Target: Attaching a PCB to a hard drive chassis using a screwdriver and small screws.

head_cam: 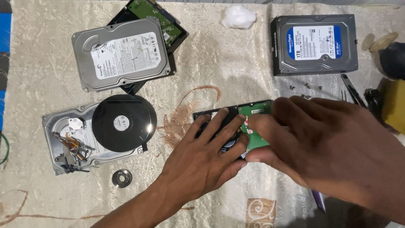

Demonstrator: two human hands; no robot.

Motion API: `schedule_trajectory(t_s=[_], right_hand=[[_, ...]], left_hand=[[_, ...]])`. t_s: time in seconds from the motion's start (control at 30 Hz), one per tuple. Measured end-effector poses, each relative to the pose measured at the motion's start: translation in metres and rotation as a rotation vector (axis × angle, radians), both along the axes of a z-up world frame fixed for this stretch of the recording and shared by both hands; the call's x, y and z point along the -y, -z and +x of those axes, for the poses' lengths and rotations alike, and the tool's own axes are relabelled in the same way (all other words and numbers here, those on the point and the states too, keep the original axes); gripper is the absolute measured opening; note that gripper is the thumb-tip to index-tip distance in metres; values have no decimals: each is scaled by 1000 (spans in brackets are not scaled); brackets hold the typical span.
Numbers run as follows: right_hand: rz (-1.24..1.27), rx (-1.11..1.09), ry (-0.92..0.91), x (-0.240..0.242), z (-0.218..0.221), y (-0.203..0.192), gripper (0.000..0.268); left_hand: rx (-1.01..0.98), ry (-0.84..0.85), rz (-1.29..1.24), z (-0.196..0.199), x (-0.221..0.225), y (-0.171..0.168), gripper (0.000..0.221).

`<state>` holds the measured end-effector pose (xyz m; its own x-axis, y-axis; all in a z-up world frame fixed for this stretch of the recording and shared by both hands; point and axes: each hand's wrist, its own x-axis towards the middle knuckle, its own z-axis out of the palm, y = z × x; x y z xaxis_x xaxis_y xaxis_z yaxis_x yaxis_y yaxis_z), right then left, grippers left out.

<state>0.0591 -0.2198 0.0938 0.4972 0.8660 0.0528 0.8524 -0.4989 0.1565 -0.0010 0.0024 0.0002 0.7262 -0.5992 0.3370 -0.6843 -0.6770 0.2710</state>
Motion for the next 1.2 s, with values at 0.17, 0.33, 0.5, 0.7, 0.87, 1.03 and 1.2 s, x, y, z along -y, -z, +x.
schedule_trajectory(t_s=[0.17, 0.33, 0.5, 0.7, 0.87, 1.03, 1.2], right_hand=[[41, -349, -24, 6, 7, -6, 13], [190, -403, -13, 2, 10, -9, 16], [304, -382, -35, 1, 5, -11, 14], [303, -245, -24, 4, 6, -5, 28], [300, -250, 74, 14, -3, 0, 32], [527, -239, 130, -1, -8, 12, 13], [658, -368, 4, -4, -6, 7, 19]], left_hand=[[5, 4, -4, 1, 1, 0, 39], [-3, 4, -1, 1, 1, 1, 40], [1, 1, -14, 1, 2, 4, 40], [22, -10, 32, -2, 3, 5, 42], [50, -16, 39, -4, 3, 5, 43], [65, -11, 46, -4, 4, 4, 42], [78, -6, 34, -2, 4, 3, 43]])
